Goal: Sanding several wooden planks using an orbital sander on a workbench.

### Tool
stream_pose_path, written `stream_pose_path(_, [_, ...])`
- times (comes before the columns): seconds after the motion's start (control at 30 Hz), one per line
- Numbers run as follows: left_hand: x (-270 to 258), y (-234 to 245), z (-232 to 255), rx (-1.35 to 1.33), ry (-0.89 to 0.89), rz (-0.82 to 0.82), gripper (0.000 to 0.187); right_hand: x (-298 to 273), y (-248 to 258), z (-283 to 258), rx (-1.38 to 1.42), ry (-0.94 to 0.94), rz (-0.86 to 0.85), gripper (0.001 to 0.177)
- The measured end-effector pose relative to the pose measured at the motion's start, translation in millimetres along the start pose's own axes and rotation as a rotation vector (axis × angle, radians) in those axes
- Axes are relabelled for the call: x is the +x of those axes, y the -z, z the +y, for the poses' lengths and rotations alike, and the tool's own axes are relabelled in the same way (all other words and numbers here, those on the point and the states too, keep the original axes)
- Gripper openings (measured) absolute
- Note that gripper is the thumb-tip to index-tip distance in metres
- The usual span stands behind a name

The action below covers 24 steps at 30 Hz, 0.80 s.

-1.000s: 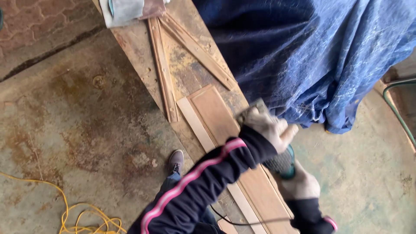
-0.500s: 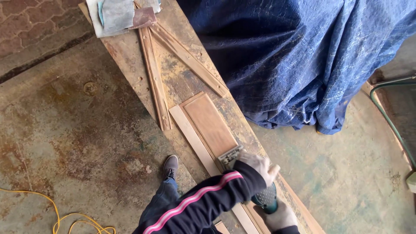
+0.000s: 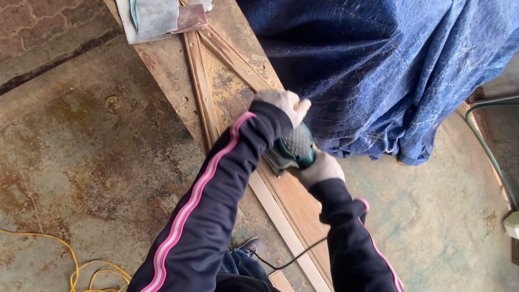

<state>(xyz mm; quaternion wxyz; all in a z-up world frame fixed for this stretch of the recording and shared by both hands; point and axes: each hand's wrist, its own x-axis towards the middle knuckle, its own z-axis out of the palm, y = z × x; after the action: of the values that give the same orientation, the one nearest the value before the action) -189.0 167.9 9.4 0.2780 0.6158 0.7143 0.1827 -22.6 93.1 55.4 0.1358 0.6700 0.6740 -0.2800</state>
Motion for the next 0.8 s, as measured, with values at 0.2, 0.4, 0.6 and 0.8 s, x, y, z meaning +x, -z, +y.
stream_pose_path(0.2, [24.0,17.2,-18.6,-0.04,-0.064,0.033,0.051,17.5,11.1,-22.1,0.119,0.038,0.032,0.054])
stream_pose_path(0.4, [-18.5,10.8,0.7,0.028,0.005,-0.103,0.052,-13.3,-5.1,1.6,-0.023,0.041,-0.025,0.053])
stream_pose_path(0.6, [-32.6,13.3,-7.2,-0.082,-0.016,-0.064,0.049,-23.1,-9.6,-3.6,-0.037,-0.051,-0.014,0.053])
stream_pose_path(0.8, [20.3,10.8,-6.9,-0.083,-0.064,0.061,0.048,10.3,13.0,-12.7,0.085,-0.017,0.044,0.051])
